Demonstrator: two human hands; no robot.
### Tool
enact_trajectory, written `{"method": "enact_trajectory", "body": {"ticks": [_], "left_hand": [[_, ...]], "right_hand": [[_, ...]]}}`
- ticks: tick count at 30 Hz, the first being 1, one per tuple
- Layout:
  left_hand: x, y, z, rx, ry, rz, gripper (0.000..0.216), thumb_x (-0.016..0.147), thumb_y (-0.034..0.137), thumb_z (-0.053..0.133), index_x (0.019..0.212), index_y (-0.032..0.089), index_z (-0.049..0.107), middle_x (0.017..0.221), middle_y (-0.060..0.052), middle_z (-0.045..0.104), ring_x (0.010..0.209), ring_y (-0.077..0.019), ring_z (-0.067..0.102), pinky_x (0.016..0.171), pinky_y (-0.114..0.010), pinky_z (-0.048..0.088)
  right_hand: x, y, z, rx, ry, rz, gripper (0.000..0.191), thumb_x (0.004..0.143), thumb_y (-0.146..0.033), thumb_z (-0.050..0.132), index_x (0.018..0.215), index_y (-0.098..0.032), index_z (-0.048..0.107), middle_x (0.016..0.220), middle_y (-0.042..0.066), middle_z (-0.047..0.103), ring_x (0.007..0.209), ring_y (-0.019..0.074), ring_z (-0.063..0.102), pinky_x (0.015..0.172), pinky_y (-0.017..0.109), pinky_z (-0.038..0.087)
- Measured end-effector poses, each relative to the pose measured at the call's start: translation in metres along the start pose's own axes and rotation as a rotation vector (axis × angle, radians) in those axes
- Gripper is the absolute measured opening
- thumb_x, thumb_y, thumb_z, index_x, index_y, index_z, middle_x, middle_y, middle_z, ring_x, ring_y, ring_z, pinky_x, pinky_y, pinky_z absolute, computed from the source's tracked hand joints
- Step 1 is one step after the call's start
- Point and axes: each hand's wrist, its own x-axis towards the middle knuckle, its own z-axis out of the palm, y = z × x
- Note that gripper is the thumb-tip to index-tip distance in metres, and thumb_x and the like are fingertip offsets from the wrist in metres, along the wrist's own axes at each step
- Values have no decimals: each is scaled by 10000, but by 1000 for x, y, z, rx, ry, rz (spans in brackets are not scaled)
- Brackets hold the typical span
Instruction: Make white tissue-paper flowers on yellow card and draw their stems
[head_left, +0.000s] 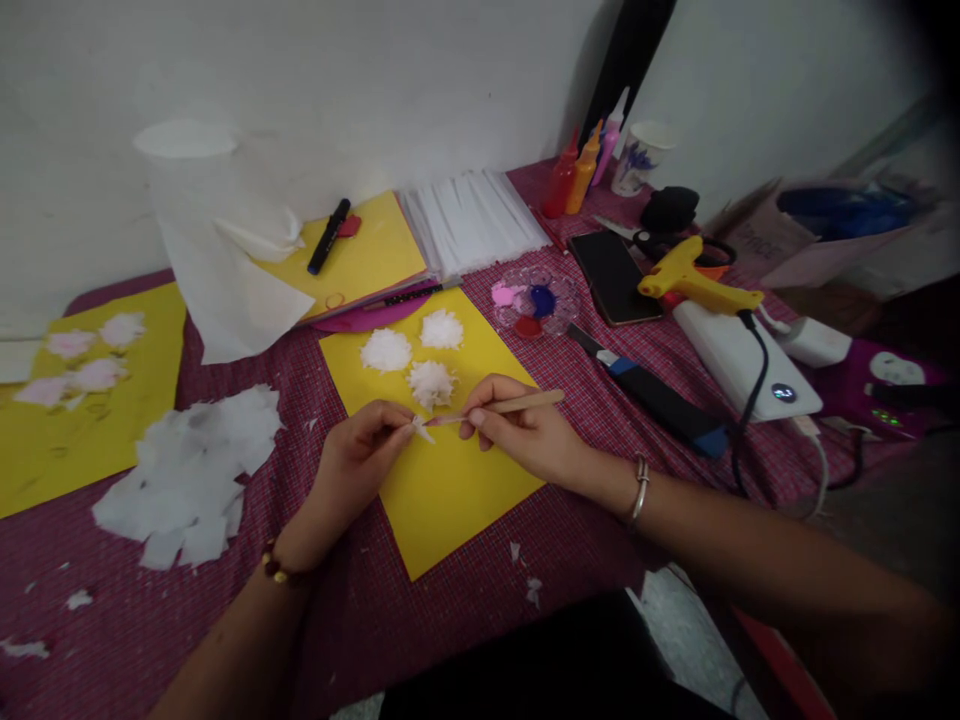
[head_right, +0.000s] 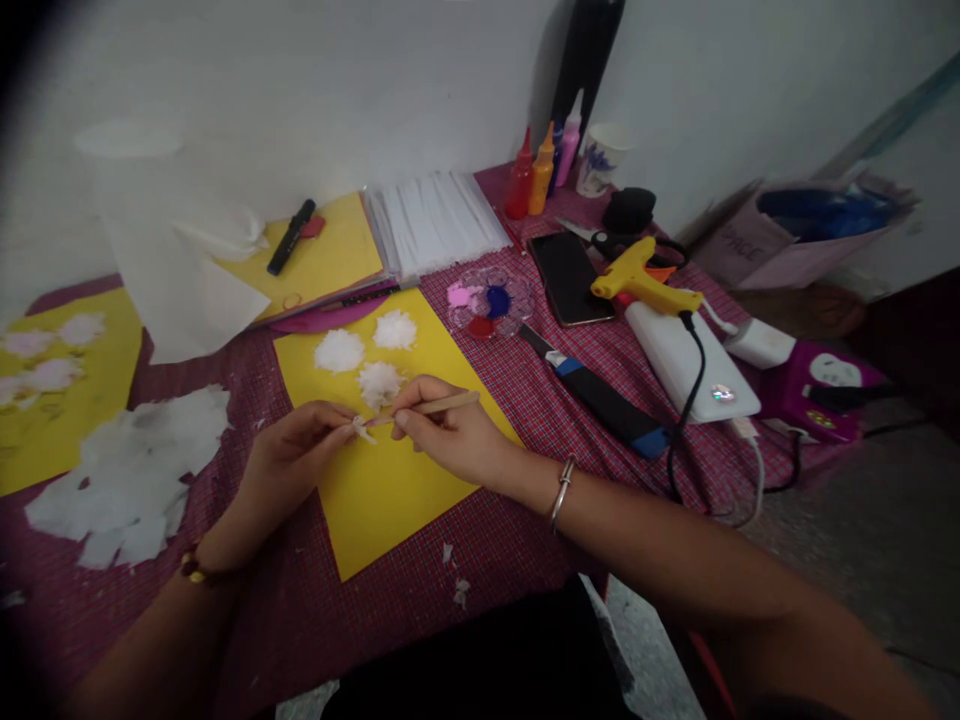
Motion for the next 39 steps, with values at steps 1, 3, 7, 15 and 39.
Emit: {"method": "enact_trajectory", "body": {"ticks": [1,3,7,15,39], "left_hand": [[0,0,0,11,-4,23,53,813,219,615,767,192,615,831,-30,664,774,-146,616,699,-276,485],[0,0,-1,24,-17,53,53,819,209,607,771,192,621,835,-37,669,780,-148,624,696,-279,490],[0,0,0,17,-27,74,50,822,199,606,776,193,625,834,-42,676,780,-147,630,683,-276,495],[1,6,6,-104,-34,-61,85,819,236,630,754,181,626,694,-11,653,640,-117,595,621,-254,486],[13,7,20,114,-138,35,87,801,212,591,769,177,665,721,-21,669,661,-132,608,601,-242,464]], "right_hand": [[0,0,0,-2,-9,4,107,855,-278,560,843,-179,521,729,-6,610,588,75,525,538,208,446],[0,-1,0,-16,-22,4,96,853,-265,556,835,-178,520,724,-9,605,588,73,519,537,208,439],[0,-1,0,-54,-30,-21,75,851,-237,551,814,-175,528,722,-8,597,603,77,519,540,213,430],[1,4,1,-30,-95,6,59,857,-222,551,831,-170,556,699,-10,598,590,79,524,535,210,439],[-8,4,-6,-544,-20,-276,153,905,-226,517,834,-169,640,770,7,626,653,95,564,583,226,428]]}}
